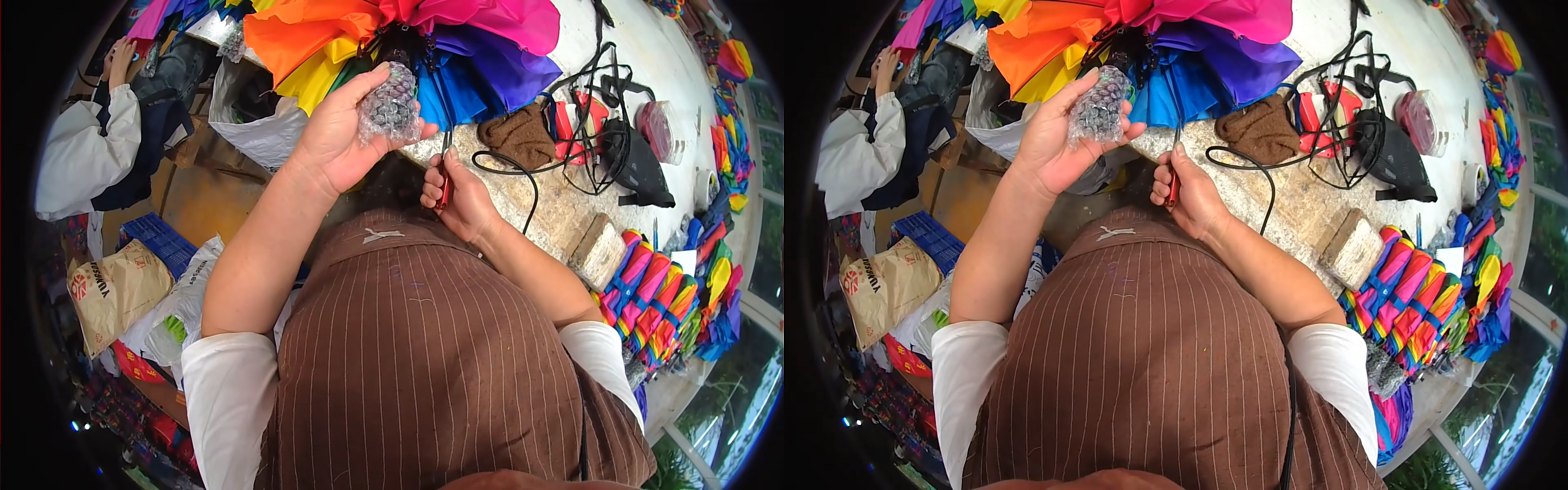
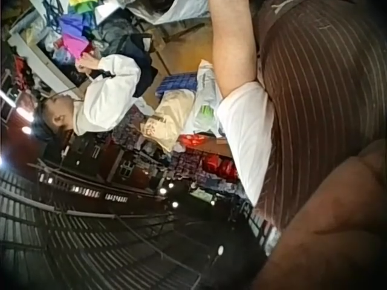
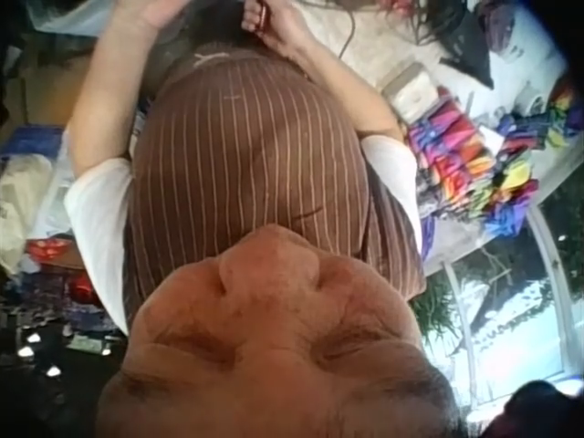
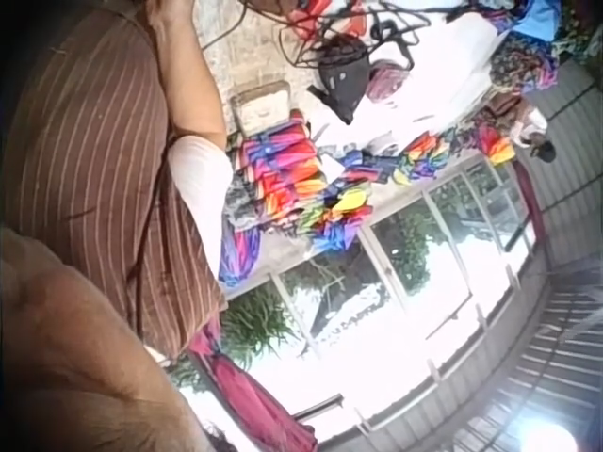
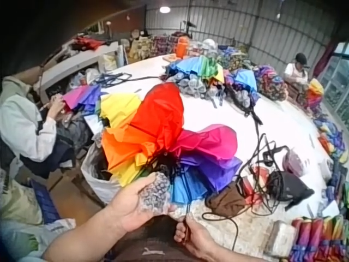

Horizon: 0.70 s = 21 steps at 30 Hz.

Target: Folding and inspecting rainbow-colored umbrellas on a production line.

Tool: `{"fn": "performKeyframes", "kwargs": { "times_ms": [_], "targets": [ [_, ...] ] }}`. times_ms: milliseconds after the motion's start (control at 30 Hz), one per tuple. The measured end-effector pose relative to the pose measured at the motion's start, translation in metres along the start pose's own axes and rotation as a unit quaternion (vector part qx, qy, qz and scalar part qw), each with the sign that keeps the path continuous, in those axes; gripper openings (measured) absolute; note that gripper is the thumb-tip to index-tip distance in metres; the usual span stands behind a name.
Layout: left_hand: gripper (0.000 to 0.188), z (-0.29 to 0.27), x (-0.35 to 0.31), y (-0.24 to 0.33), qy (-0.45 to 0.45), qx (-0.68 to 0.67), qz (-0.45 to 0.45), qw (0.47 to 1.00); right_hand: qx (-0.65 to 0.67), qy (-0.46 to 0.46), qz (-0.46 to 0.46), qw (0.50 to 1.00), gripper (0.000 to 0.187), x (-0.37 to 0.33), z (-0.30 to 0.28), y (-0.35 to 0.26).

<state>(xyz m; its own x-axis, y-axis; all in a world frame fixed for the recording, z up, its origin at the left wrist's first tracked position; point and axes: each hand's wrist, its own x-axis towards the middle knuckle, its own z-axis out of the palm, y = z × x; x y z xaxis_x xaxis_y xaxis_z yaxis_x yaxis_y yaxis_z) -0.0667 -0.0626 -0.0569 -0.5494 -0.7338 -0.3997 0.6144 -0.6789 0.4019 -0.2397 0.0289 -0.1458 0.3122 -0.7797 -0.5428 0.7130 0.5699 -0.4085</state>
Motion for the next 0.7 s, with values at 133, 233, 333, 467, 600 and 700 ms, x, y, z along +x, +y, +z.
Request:
{"fn": "performKeyframes", "kwargs": {
  "times_ms": [133,233,333,467,600,700],
  "targets": [
    [0.025,-0.001,0.000,-0.002,0.006,-0.007,-0.002,1.000,-0.034,0.017,-0.026,0.999,0.031,0.007,-0.004,-0.004],
    [0.025,-0.001,-0.001,-0.003,0.014,-0.006,0.000,1.000,-0.068,0.024,-0.043,0.996,0.030,0.010,-0.008,-0.006],
    [0.025,-0.001,-0.001,-0.001,0.008,-0.011,0.001,1.000,-0.112,0.024,-0.059,0.992,0.029,0.010,-0.014,-0.007],
    [0.026,-0.003,0.000,0.000,0.001,-0.016,0.000,1.000,-0.156,0.022,-0.105,0.982,0.026,0.002,-0.016,-0.010],
    [0.026,-0.005,-0.001,0.004,-0.003,-0.016,0.001,1.000,-0.251,-0.044,-0.168,0.952,0.024,-0.020,-0.007,-0.013],
    [0.027,-0.005,-0.001,0.005,-0.005,-0.013,0.001,1.000,-0.282,-0.079,-0.102,0.951,0.025,-0.031,-0.006,-0.011]
  ]
}}
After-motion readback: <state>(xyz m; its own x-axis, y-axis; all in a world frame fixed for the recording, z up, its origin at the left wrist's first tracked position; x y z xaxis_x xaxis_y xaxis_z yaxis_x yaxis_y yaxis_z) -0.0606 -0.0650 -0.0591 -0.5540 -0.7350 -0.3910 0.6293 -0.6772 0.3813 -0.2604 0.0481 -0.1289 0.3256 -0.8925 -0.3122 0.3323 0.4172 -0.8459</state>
